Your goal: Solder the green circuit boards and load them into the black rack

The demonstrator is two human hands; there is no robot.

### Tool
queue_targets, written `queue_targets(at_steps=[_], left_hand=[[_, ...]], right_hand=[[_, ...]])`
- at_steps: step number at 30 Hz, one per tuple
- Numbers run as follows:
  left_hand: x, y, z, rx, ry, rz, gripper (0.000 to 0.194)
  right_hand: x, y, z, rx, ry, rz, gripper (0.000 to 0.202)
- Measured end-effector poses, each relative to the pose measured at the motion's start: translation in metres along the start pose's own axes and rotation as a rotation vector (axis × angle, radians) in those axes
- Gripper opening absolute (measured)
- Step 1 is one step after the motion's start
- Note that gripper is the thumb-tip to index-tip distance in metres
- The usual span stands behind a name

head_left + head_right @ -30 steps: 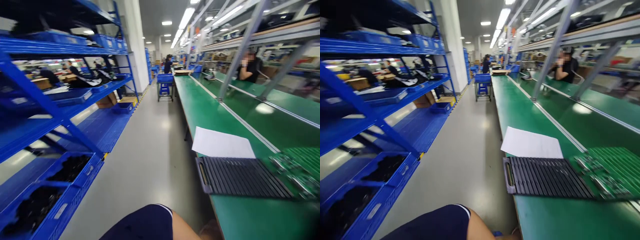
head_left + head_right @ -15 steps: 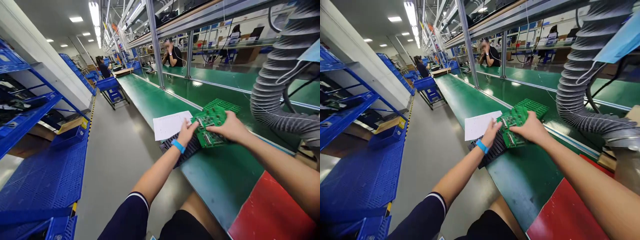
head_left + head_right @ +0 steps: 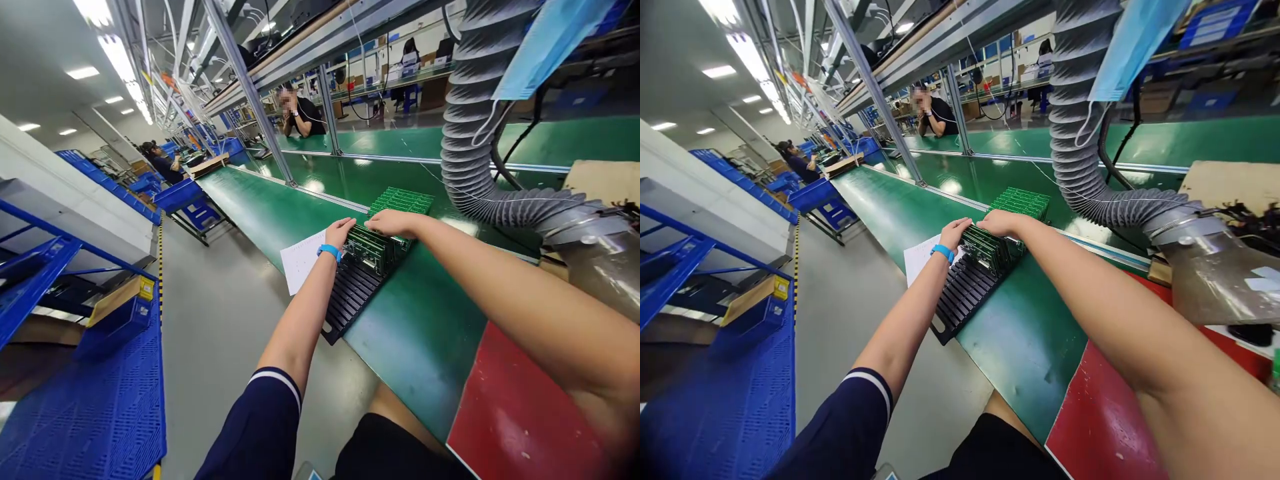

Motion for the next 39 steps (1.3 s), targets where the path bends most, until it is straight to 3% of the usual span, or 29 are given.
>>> queue_targets(at_steps=[4,13,20,28,33,39], left_hand=[[0.006,0.004,0.004,-0.002,0.021,0.020,0.020],[0.009,0.013,0.002,-0.054,0.057,0.082,0.022],[0.013,0.013,0.005,-0.102,0.053,0.169,0.022],[0.009,0.012,0.002,-0.168,0.025,0.187,0.020],[0.008,0.012,-0.002,-0.198,0.002,0.174,0.020],[0.009,0.012,-0.002,-0.207,0.001,0.159,0.020]], right_hand=[[-0.030,0.007,-0.015,0.013,-0.048,0.118,0.030],[-0.065,-0.005,-0.025,-0.062,-0.083,0.182,0.018],[-0.064,-0.007,-0.036,-0.136,0.028,0.162,0.029],[-0.066,0.014,-0.035,-0.390,0.090,-0.062,0.027],[-0.073,0.018,-0.033,-0.379,0.096,-0.098,0.030],[-0.063,0.015,-0.034,-0.365,0.165,-0.154,0.028]])
Point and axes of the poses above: each hand's wrist, its own z-axis towards the middle knuckle, its own y-axis out of the back of the hand, x = y × z, the point moved 6 cm from there along z, towards the middle knuckle, and after that the axes turned 11 degrees about -x, right-handed, at the moved point
